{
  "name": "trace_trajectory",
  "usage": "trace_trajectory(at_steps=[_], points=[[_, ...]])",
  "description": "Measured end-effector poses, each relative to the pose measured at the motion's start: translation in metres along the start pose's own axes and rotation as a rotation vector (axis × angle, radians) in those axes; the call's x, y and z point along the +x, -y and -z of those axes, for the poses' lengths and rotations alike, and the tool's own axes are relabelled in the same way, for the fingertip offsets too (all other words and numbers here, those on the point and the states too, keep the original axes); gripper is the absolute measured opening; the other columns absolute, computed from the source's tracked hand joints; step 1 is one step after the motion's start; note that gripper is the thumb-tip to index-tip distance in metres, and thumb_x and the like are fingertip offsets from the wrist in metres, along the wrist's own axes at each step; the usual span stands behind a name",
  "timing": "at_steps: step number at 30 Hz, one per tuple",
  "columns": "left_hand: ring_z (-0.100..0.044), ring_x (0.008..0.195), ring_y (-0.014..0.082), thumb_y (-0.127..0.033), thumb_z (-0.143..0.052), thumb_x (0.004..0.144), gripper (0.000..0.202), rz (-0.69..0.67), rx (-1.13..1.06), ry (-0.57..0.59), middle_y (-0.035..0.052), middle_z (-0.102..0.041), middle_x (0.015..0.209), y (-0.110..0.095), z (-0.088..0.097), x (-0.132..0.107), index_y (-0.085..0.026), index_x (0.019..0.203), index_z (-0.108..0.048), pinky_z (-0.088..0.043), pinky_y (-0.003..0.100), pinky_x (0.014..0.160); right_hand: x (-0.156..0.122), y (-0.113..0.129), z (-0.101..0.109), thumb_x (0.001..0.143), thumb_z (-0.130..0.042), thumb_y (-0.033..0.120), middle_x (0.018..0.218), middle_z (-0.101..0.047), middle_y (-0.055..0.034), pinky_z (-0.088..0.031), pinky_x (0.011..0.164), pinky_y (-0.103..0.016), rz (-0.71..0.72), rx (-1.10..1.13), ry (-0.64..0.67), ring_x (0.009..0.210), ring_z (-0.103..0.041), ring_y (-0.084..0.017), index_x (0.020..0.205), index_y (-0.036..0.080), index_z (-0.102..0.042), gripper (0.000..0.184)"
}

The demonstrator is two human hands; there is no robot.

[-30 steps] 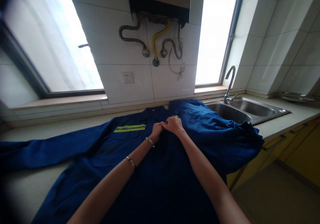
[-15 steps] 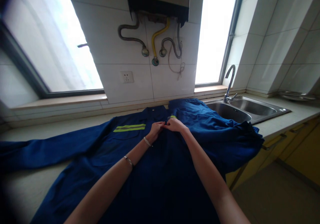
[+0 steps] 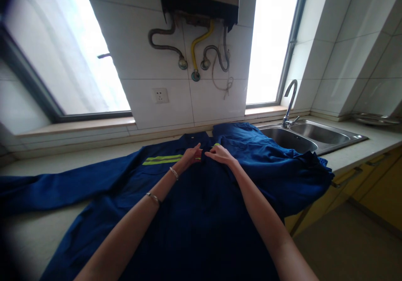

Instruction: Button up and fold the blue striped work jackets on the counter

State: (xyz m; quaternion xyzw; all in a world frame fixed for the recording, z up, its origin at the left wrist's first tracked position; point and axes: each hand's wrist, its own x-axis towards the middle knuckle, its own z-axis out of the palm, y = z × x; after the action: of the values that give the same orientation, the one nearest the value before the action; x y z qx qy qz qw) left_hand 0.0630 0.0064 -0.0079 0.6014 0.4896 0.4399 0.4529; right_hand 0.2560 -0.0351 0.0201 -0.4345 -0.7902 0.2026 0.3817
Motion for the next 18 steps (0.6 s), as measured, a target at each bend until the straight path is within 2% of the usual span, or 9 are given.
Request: trace_trajectory(at_steps=[1,3,5,7,9,11,13,16,18], points=[[-0.062,0.065,0.0192,-0.047,-0.056,0.082,0.038,-0.036,0.12,-0.048,0.0112,-0.065,0.063,0.0,0.013,0.002,-0.013,0.07,-0.068,-0.044,0.025,0.059,0.0,0.003,-0.001,0.079,-0.058,0.043,0.045,-0.036,0.0044,-0.022,0.048,-0.022,0.018,-0.014,-0.101,0.046,-0.031,-0.007,0.044,0.016,-0.046,0.046],[-0.064,0.074,0.0224,-0.04,-0.056,0.081,0.033,-0.067,0.366,-0.227,0.0126,-0.066,0.068,0.005,0.041,0.006,-0.013,0.067,-0.067,-0.044,0.026,0.063,-0.001,0.011,-0.006,0.083,-0.056,0.042,0.048,-0.041,0.0033,-0.029,0.051,-0.021,0.073,-0.004,-0.295,0.049,-0.036,-0.007,0.05,0.016,-0.051,0.042],[-0.064,0.083,0.0252,-0.034,-0.056,0.08,0.028,-0.02,0.566,-0.339,0.015,-0.068,0.074,0.013,0.063,0.011,-0.012,0.067,-0.067,-0.043,0.027,0.068,0.0,0.018,-0.018,0.085,-0.054,0.037,0.06,-0.054,0.0006,-0.037,0.057,-0.021,0.147,0.057,-0.375,0.057,-0.047,-0.01,0.067,0.015,-0.06,0.029],[-0.065,0.085,0.0256,-0.03,-0.054,0.081,0.027,0.046,0.684,-0.345,0.0165,-0.069,0.08,0.023,0.075,0.016,-0.01,0.072,-0.069,-0.043,0.027,0.069,0.001,0.021,-0.033,0.085,-0.055,0.031,0.083,-0.064,-0.0037,-0.044,0.066,-0.021,0.225,0.12,-0.289,0.073,-0.058,-0.013,0.09,0.015,-0.065,0.019],[-0.065,0.084,0.0245,-0.026,-0.053,0.08,0.025,0.073,0.709,-0.305,0.0161,-0.07,0.083,0.031,0.077,0.022,-0.009,0.077,-0.071,-0.043,0.026,0.069,0.006,0.018,-0.05,0.084,-0.056,0.026,0.097,-0.066,-0.0056,-0.047,0.073,-0.022,0.227,0.13,-0.111,0.083,-0.062,-0.014,0.107,0.016,-0.062,0.026],[-0.066,0.084,0.0235,-0.018,-0.053,0.078,0.023,0.07,0.696,-0.27,0.0154,-0.071,0.087,0.035,0.073,0.029,-0.008,0.084,-0.072,-0.044,0.026,0.069,0.013,0.011,-0.063,0.086,-0.055,0.025,0.094,-0.068,-0.0053,-0.048,0.07,-0.022,0.094,0.106,0.032,0.079,-0.064,-0.014,0.109,0.017,-0.061,0.025],[-0.065,0.09,0.0236,-0.01,-0.051,0.075,0.029,0.061,0.695,-0.254,0.0168,-0.071,0.096,0.037,0.069,0.035,-0.005,0.095,-0.071,-0.044,0.025,0.072,0.025,0.003,-0.072,0.09,-0.049,0.027,0.087,-0.069,-0.005,-0.049,0.063,-0.02,-0.128,0.109,0.104,0.071,-0.065,-0.013,0.103,0.016,-0.062,0.02],[-0.062,0.102,0.0235,-0.005,-0.047,0.074,0.043,0.038,0.703,-0.261,0.0197,-0.065,0.113,0.039,0.067,0.04,-0.003,0.113,-0.065,-0.044,0.025,0.079,0.048,-0.005,-0.078,0.095,-0.039,0.03,0.079,-0.069,-0.0053,-0.047,0.054,-0.02,-0.42,0.116,0.154,0.059,-0.065,-0.012,0.094,0.015,-0.06,0.025],[-0.061,0.105,0.0234,-0.006,-0.047,0.075,0.045,0.026,0.717,-0.267,0.02,-0.064,0.117,0.04,0.067,0.04,-0.003,0.117,-0.063,-0.044,0.025,0.082,0.062,-0.008,-0.082,0.095,-0.039,0.031,0.069,-0.067,-0.006,-0.046,0.053,-0.021,-0.497,0.065,0.156,0.054,-0.063,-0.014,0.086,0.013,-0.06,0.029]])
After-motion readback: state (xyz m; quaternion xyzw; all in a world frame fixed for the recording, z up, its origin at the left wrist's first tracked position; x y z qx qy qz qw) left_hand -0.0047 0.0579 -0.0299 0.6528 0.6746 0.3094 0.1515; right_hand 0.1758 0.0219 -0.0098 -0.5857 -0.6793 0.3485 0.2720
